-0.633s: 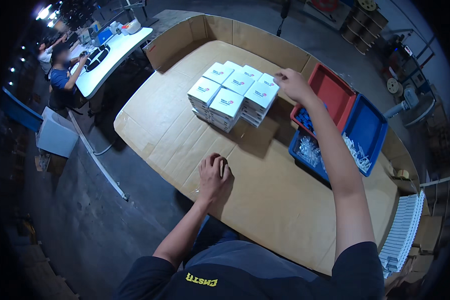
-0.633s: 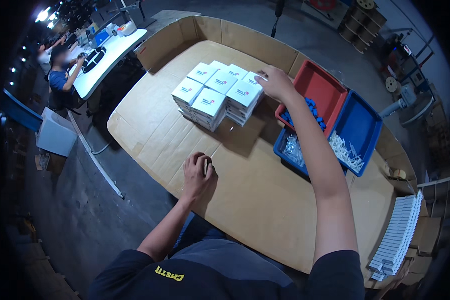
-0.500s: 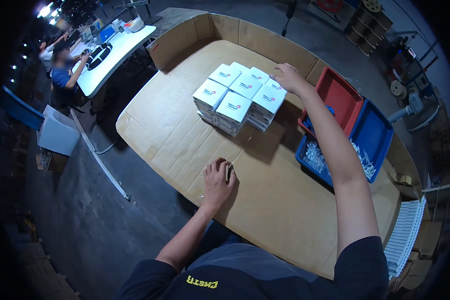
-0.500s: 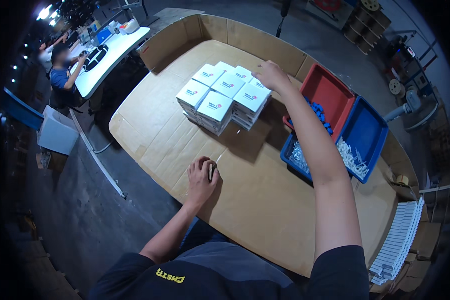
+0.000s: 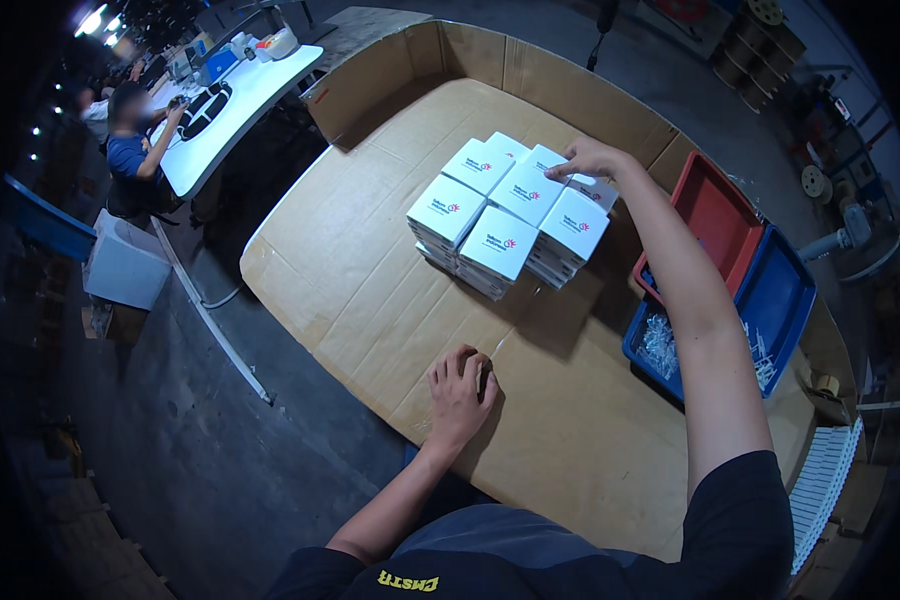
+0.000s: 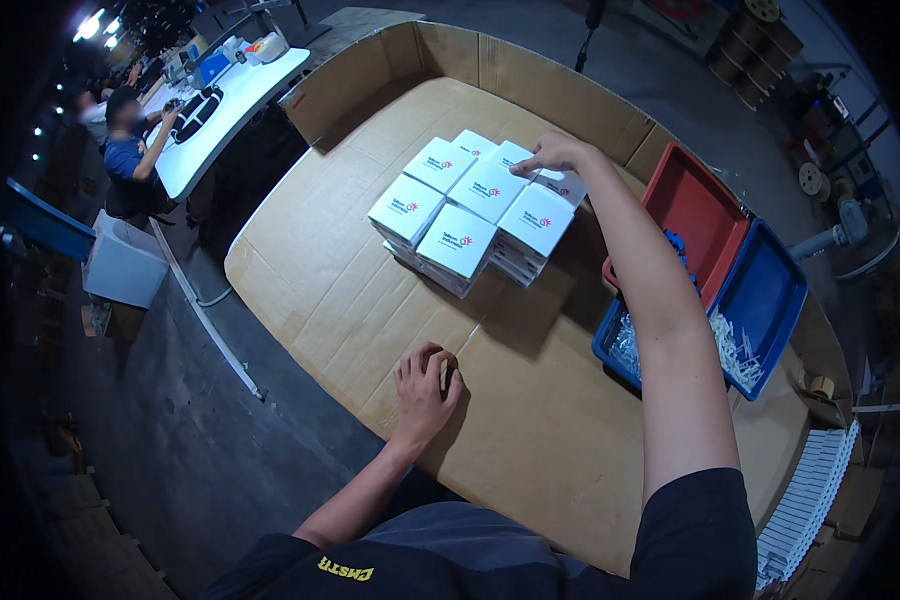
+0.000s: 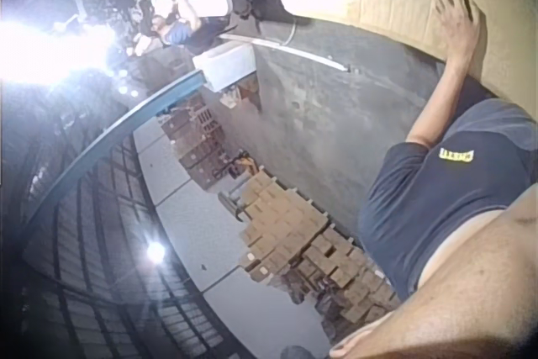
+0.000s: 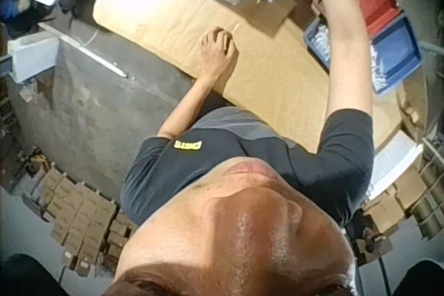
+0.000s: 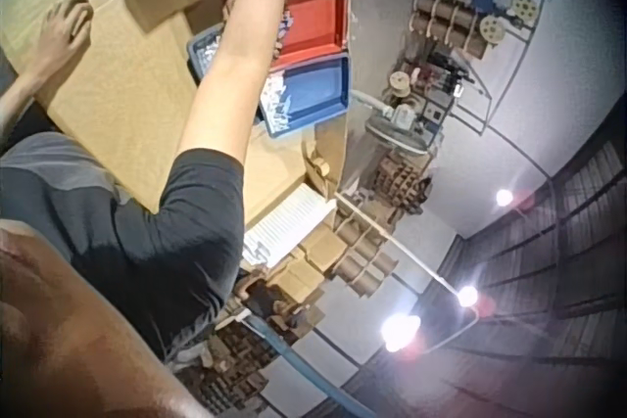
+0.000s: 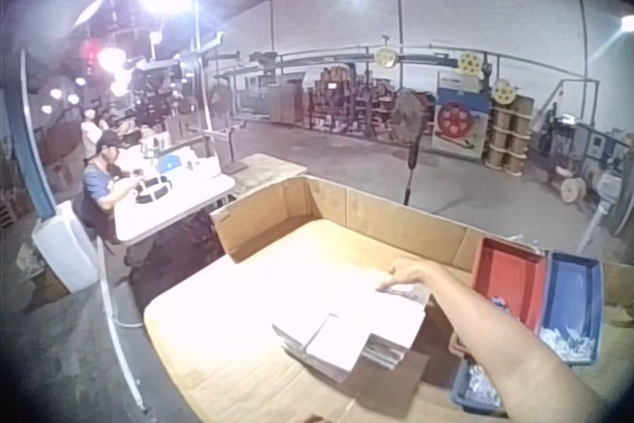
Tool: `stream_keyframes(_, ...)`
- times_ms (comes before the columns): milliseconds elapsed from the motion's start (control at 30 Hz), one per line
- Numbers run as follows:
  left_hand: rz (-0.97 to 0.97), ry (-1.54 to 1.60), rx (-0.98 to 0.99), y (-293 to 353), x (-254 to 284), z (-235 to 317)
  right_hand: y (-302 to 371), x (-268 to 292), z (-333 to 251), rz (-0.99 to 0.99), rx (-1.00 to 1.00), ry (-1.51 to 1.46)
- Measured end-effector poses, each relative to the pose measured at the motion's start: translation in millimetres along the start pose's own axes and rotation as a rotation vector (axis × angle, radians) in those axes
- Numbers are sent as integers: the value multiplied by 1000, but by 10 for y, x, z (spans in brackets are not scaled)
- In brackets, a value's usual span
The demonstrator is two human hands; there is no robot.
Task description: The person picks up a white box, removes a plastic case, and places a screw and a wall plug from a small bag into it. After adding a blue component, they snap the case shut and place it back into the box.
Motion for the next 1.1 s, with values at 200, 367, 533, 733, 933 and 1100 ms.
stream_keyframes(200,-13,9,18,-20,-32,-19,240,341,-187,379,130,-261)
stream_keyframes(367,6,12,-15,-34,-56,45,784,657,-264,639,391,-621)
stream_keyframes(533,22,20,-1,60,-3,64,2450,768,-895,874,645,-750)
stream_keyframes(733,17,50,-30,121,33,129,4290,582,-1086,1078,705,-666)
stream_keyframes(933,-133,545,18,227,-128,114,5096,-208,-511,990,669,-1262)
stream_keyframes(1100,-712,1121,214,695,-868,886,5340,-1316,100,1022,586,-1569)
Point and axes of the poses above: each hand's wrist, its own y-axis away from the middle knuckle, its own x-axis out of the back of the hand, z = x × y, the point moved 10 cm from there along -y, towards the middle knuckle, and after that the axes turned 4 degrees about -z, right-handed, at the moved point
